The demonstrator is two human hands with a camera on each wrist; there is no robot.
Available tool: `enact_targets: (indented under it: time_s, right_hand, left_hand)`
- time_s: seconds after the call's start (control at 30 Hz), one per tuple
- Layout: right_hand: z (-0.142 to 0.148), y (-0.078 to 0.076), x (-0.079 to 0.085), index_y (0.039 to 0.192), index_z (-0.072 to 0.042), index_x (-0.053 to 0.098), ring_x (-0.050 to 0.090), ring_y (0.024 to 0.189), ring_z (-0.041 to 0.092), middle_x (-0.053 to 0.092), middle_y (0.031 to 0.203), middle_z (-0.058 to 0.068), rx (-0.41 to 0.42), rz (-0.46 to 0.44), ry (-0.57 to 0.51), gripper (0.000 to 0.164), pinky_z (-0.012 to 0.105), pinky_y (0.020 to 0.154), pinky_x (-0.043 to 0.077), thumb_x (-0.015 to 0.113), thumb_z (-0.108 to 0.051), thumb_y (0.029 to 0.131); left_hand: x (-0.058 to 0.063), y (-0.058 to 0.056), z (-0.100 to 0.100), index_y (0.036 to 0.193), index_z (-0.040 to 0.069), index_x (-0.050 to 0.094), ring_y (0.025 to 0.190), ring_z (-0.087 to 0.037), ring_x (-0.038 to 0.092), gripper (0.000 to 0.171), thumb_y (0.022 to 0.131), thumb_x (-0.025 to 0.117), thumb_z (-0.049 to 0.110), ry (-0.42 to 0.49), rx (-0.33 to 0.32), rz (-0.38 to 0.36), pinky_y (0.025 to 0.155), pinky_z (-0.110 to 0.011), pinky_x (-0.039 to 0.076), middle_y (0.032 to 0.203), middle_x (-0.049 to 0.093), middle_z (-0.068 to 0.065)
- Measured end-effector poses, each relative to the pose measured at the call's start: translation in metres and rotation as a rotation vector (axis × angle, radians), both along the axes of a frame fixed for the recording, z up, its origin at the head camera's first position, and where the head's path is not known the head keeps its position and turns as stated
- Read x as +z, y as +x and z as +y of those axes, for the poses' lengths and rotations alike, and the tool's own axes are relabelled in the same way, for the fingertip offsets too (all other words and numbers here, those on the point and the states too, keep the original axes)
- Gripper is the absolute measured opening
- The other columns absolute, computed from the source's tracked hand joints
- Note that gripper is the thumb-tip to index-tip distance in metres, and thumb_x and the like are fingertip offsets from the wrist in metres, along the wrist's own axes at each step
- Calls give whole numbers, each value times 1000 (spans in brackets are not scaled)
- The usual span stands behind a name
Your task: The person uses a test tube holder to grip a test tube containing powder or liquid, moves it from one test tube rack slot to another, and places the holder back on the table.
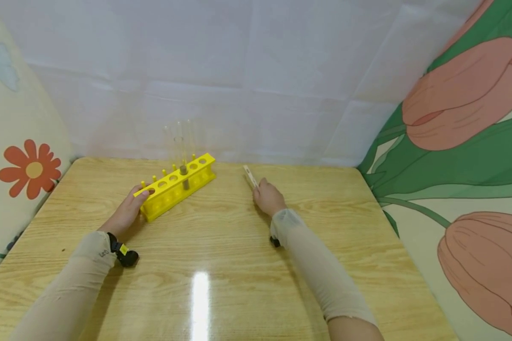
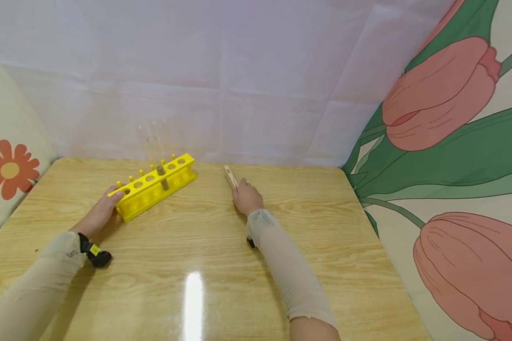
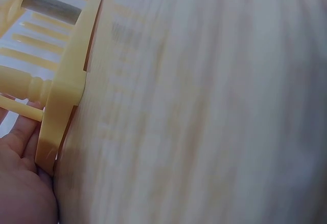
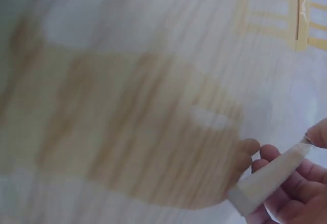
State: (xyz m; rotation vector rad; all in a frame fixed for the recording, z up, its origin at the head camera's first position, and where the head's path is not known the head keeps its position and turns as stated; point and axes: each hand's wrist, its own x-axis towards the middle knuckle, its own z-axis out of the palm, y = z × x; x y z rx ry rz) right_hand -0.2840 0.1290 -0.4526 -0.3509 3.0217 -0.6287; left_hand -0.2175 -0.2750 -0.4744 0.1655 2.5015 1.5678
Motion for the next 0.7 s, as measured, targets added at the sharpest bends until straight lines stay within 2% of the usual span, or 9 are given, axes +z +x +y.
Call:
enact_targets:
  time_s: [0.17, 0.33, 0.57, 0.7]
  right_hand:
    - [-3, 3, 2, 106, -2, 49, 47, 53, 17, 52, 69, 5, -6, -23, -61, 23, 29, 47, 40, 40, -24, 110]
    - [-8, 4, 1, 110, -3, 49, 51, 58, 19, 55, 74, 6, -21, -42, -103, 24, 32, 51, 45, 38, -24, 111]
    - [-15, 5, -1, 114, -2, 49, 59, 72, 27, 58, 83, 11, -28, 38, -129, 22, 45, 67, 53, 38, -21, 110]
    - [-19, 6, 0, 114, -1, 49, 60, 76, 28, 59, 87, 12, -20, 65, -158, 20, 47, 71, 54, 40, -18, 110]
  left_hand:
    - [0, 1, -1, 157, -6, 10, 148, -55, 8, 73, 110, 23, 49, 7, 1, 13, 115, -71, 10, 158, 23, -35]
    - [0, 2, 0, 157, -7, 10, 148, -55, 7, 73, 110, 21, 49, 1, -2, 11, 115, -71, 9, 159, 22, -35]
    - [0, 2, 1, 158, -5, 8, 148, -55, 8, 74, 110, 22, 49, 2, 0, 13, 115, -71, 9, 159, 22, -35]
    - [0, 2, 1, 158, -5, 9, 148, -55, 9, 73, 110, 22, 49, 2, 4, 26, 115, -71, 10, 158, 24, -36]
